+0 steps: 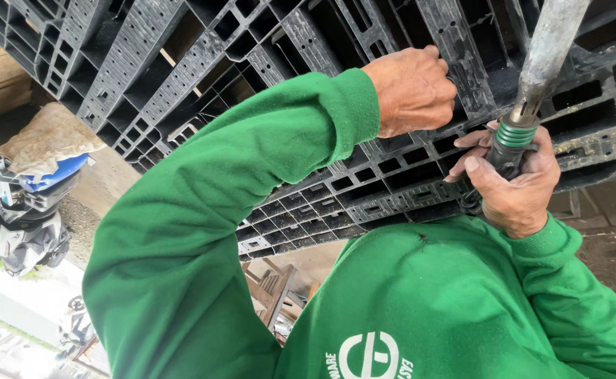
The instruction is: The person repairs a plastic pallet by applying heat with a soldering iron to fuse plastic fragments and smooth the damaged surfaces.
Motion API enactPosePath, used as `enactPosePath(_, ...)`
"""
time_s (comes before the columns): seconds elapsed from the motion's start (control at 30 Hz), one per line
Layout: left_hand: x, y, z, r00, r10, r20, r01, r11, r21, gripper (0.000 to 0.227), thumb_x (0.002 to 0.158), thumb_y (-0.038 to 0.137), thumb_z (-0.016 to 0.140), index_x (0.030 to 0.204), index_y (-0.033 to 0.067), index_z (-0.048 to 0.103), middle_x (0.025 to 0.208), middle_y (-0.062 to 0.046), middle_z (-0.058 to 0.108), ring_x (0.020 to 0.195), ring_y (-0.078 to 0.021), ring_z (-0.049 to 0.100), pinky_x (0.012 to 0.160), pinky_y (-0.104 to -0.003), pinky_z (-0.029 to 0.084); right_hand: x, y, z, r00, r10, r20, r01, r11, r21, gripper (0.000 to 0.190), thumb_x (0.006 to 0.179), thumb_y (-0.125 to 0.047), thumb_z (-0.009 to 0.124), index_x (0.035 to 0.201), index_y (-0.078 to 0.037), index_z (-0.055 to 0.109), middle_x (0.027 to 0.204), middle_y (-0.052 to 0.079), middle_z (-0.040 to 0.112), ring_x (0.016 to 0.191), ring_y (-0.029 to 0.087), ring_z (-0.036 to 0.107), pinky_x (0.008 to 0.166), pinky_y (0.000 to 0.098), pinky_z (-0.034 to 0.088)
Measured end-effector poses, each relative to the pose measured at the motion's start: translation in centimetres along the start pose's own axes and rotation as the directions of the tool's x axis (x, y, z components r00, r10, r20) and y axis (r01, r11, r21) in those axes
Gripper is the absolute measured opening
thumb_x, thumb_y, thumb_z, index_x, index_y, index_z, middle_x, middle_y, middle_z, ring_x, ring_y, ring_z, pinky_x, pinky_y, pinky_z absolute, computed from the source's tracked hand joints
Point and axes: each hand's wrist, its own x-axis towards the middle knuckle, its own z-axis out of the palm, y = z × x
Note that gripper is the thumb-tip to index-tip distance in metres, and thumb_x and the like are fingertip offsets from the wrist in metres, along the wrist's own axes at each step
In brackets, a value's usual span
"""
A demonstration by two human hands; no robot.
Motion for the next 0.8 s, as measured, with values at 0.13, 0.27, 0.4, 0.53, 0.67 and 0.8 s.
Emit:
enactPosePath(0.13, 0.2, 0.0, 0.4, 1.000, 0.000, 0.007, 0.000, 1.000, -0.018, 0.022, 0.076, 0.023, 0.081, 0.065, 0.0069, 0.070, 0.070, -0.009, 0.071, 0.082, -0.0279, 0.071, 0.082, -0.044, 0.055, -0.1, 0.0, 0.0, 1.000, 0.019, -0.011, -0.019, 1.000, 0.009, 0.042, 0.102, 0.010, 0.063, 0.136, 0.002, 0.040, 0.119, 0.028, 0.064, 0.085, 0.026, 0.072, 0.076, 0.0425, 0.065)
enactPosePath(0.27, 0.0, 0.1, 0.6, 1.000, -0.008, -0.007, 0.008, 1.000, -0.011, 0.021, 0.076, 0.023, 0.081, 0.067, 0.0062, 0.071, 0.071, -0.010, 0.071, 0.084, -0.0289, 0.072, 0.081, -0.043, 0.056, -0.1, 0.1, 0.1, 1.000, 0.016, -0.018, -0.015, 1.000, 0.003, 0.042, 0.102, 0.010, 0.062, 0.137, 0.002, 0.040, 0.119, 0.028, 0.065, 0.084, 0.026, 0.072, 0.076, 0.0428, 0.065)
enactPosePath(0.4, 0.1, 0.2, 0.7, 0.999, -0.014, -0.037, 0.014, 1.000, -0.009, 0.022, 0.072, 0.026, 0.082, 0.066, 0.0076, 0.072, 0.071, -0.010, 0.071, 0.085, -0.0296, 0.072, 0.083, -0.044, 0.055, -0.2, 0.1, 0.1, 1.000, 0.011, -0.016, -0.011, 1.000, 0.002, 0.042, 0.102, 0.011, 0.061, 0.137, 0.002, 0.040, 0.119, 0.028, 0.065, 0.084, 0.026, 0.072, 0.076, 0.0428, 0.065)
enactPosePath(0.53, 0.0, 0.2, 0.9, 0.999, -0.013, -0.038, 0.012, 1.000, -0.017, 0.020, 0.069, 0.025, 0.083, 0.067, 0.0084, 0.072, 0.072, -0.009, 0.071, 0.085, -0.0290, 0.072, 0.080, -0.042, 0.055, -0.2, 0.1, 0.0, 1.000, 0.008, -0.005, -0.008, 1.000, -0.005, 0.042, 0.103, 0.011, 0.062, 0.137, 0.001, 0.040, 0.119, 0.028, 0.064, 0.085, 0.026, 0.072, 0.076, 0.0430, 0.065)
enactPosePath(0.67, 0.1, 0.3, 0.7, 0.997, -0.025, -0.076, 0.026, 0.999, 0.019, 0.022, 0.070, 0.027, 0.082, 0.065, 0.0086, 0.071, 0.067, -0.010, 0.070, 0.082, -0.0284, 0.072, 0.081, -0.043, 0.055, -0.1, 0.0, 0.0, 1.000, 0.015, -0.004, -0.015, 1.000, -0.012, 0.041, 0.103, 0.011, 0.062, 0.137, 0.001, 0.040, 0.118, 0.028, 0.065, 0.084, 0.026, 0.072, 0.075, 0.0427, 0.065)
enactPosePath(0.8, -2.3, -0.4, -0.4, 0.984, 0.004, -0.177, -0.022, 0.995, -0.099, 0.016, 0.080, 0.018, 0.079, 0.087, 0.0053, 0.072, 0.082, -0.011, 0.072, 0.092, -0.0334, 0.071, 0.089, -0.043, 0.056, 0.0, 0.1, -0.1, 1.000, 0.010, 0.013, -0.010, 1.000, -0.007, 0.042, 0.103, 0.010, 0.063, 0.137, 0.001, 0.040, 0.118, 0.028, 0.065, 0.085, 0.027, 0.072, 0.077, 0.0429, 0.065)
